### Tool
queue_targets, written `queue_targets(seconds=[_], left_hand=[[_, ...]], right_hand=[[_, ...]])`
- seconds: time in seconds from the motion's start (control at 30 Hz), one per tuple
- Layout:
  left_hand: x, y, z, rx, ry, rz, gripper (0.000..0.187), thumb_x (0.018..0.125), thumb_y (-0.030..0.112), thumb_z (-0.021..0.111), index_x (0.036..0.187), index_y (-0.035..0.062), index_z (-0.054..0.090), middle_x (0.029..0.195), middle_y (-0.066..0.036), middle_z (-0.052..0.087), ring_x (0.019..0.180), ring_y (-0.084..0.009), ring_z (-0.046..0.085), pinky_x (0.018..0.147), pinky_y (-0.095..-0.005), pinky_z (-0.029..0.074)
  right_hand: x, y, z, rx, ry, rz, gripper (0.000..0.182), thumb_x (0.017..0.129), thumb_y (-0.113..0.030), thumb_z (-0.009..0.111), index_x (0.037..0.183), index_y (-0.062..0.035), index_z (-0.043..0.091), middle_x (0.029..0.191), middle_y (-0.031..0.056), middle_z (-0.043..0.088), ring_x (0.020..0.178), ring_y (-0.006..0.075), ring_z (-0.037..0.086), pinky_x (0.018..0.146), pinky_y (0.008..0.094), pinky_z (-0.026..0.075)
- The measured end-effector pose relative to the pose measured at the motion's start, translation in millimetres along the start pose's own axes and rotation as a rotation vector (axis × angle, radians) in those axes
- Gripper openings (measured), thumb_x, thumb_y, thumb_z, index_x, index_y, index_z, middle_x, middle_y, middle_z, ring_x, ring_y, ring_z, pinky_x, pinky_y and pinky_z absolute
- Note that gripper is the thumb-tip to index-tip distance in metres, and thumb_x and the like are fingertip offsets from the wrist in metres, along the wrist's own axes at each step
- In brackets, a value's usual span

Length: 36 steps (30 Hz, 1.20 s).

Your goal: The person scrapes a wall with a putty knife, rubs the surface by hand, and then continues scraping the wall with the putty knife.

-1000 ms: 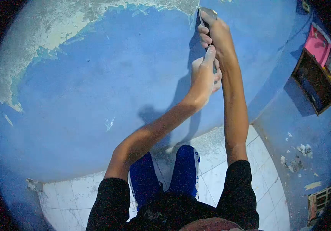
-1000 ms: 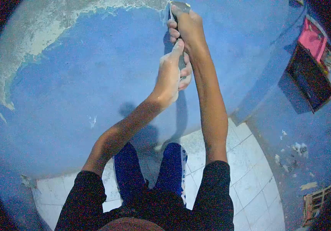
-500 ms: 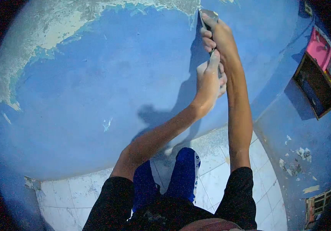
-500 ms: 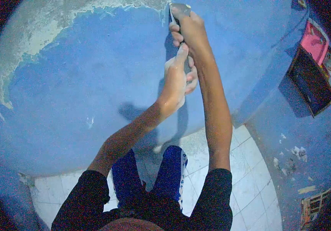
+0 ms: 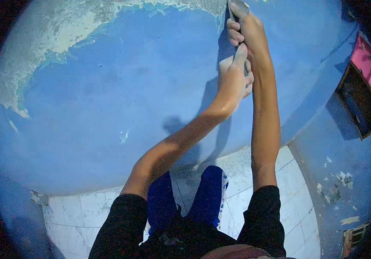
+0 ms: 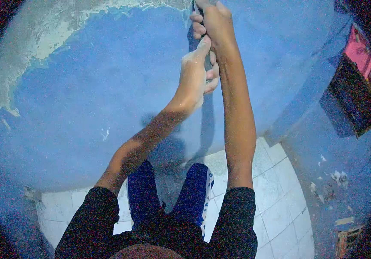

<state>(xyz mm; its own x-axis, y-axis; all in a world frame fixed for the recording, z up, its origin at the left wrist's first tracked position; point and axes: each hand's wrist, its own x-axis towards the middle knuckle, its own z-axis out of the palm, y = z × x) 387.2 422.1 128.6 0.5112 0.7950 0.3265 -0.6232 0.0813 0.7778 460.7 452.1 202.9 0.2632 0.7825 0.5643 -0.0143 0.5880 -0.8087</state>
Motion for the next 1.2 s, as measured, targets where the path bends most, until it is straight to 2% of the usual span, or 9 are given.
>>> queue_targets(seconds=[0.1,0.2,0.3,0.4,0.57,0.67,0.8,0.93,1.2], left_hand=[[-12,-6,-7,-0.024,-0.034,-0.049,0.041,0.093,0.047,0.049,0.075,0.0096,0.045,0.053,0.003,0.035,0.039,-0.0068,0.031,0.031,-0.0231,0.018],[2,11,1,-0.036,-0.021,0.039,0.041,0.094,0.045,0.048,0.075,0.0097,0.045,0.053,0.003,0.035,0.038,-0.0068,0.031,0.031,-0.0231,0.017],[5,13,3,-0.060,-0.039,0.049,0.041,0.095,0.045,0.047,0.075,0.0102,0.044,0.052,0.002,0.035,0.038,-0.0069,0.031,0.031,-0.0233,0.018],[-12,-4,-2,-0.055,-0.019,-0.078,0.041,0.095,0.046,0.046,0.075,0.0104,0.044,0.053,0.002,0.036,0.038,-0.0071,0.031,0.031,-0.0232,0.018],[-8,-5,6,-0.088,-0.030,-0.045,0.041,0.094,0.047,0.047,0.077,0.0101,0.044,0.053,0.002,0.035,0.039,-0.0069,0.031,0.032,-0.0228,0.019],[-7,-6,2,-0.078,-0.033,-0.028,0.040,0.094,0.046,0.047,0.077,0.0100,0.044,0.054,0.002,0.035,0.040,-0.0067,0.032,0.032,-0.0228,0.019],[-2,8,10,-0.073,-0.067,0.011,0.040,0.095,0.046,0.047,0.077,0.0102,0.045,0.054,0.002,0.035,0.041,-0.0062,0.033,0.031,-0.0229,0.019],[-13,-5,2,-0.092,-0.071,-0.025,0.040,0.094,0.047,0.046,0.077,0.0106,0.045,0.053,0.003,0.034,0.038,-0.0072,0.031,0.031,-0.0234,0.019],[-18,-8,0,-0.053,-0.031,-0.078,0.042,0.095,0.048,0.044,0.077,0.0103,0.045,0.051,0.002,0.034,0.034,-0.0081,0.029,0.031,-0.0240,0.018]], right_hand=[[-12,0,4,-0.002,0.028,0.016,0.023,0.092,-0.029,0.056,0.083,-0.0103,0.048,0.059,-0.0036,0.042,0.040,0.0045,0.033,0.037,0.0226,0.031],[13,-7,2,0.013,-0.052,-0.015,0.022,0.092,-0.029,0.056,0.084,-0.0106,0.048,0.058,-0.0041,0.042,0.040,0.0044,0.033,0.037,0.0236,0.031],[15,-12,4,-0.049,-0.018,-0.014,0.022,0.092,-0.029,0.057,0.085,-0.0106,0.048,0.059,-0.0040,0.042,0.041,0.0042,0.033,0.037,0.0230,0.031],[-8,4,-3,-0.001,0.041,0.038,0.020,0.092,-0.028,0.056,0.088,-0.0107,0.049,0.059,-0.0040,0.043,0.040,0.0038,0.033,0.036,0.0218,0.030],[-5,-7,-6,-0.008,-0.004,0.085,0.019,0.091,-0.028,0.056,0.091,-0.0104,0.049,0.059,-0.0039,0.042,0.039,0.0029,0.032,0.035,0.0209,0.030],[-19,-2,5,-0.037,0.062,0.075,0.021,0.091,-0.030,0.057,0.089,-0.0104,0.048,0.058,-0.0047,0.041,0.039,0.0025,0.031,0.035,0.0209,0.029],[12,-16,-3,-0.063,0.028,0.082,0.023,0.090,-0.031,0.059,0.085,-0.0107,0.048,0.057,-0.0051,0.040,0.038,0.0033,0.031,0.034,0.0211,0.029],[-18,-3,3,-0.042,0.054,0.115,0.021,0.090,-0.029,0.059,0.084,-0.0116,0.048,0.057,-0.0053,0.041,0.039,0.0030,0.032,0.035,0.0209,0.030],[-10,-2,-5,-0.066,0.010,0.072,0.019,0.092,-0.027,0.056,0.085,-0.0111,0.048,0.058,-0.0047,0.041,0.038,0.0032,0.032,0.035,0.0207,0.030]])
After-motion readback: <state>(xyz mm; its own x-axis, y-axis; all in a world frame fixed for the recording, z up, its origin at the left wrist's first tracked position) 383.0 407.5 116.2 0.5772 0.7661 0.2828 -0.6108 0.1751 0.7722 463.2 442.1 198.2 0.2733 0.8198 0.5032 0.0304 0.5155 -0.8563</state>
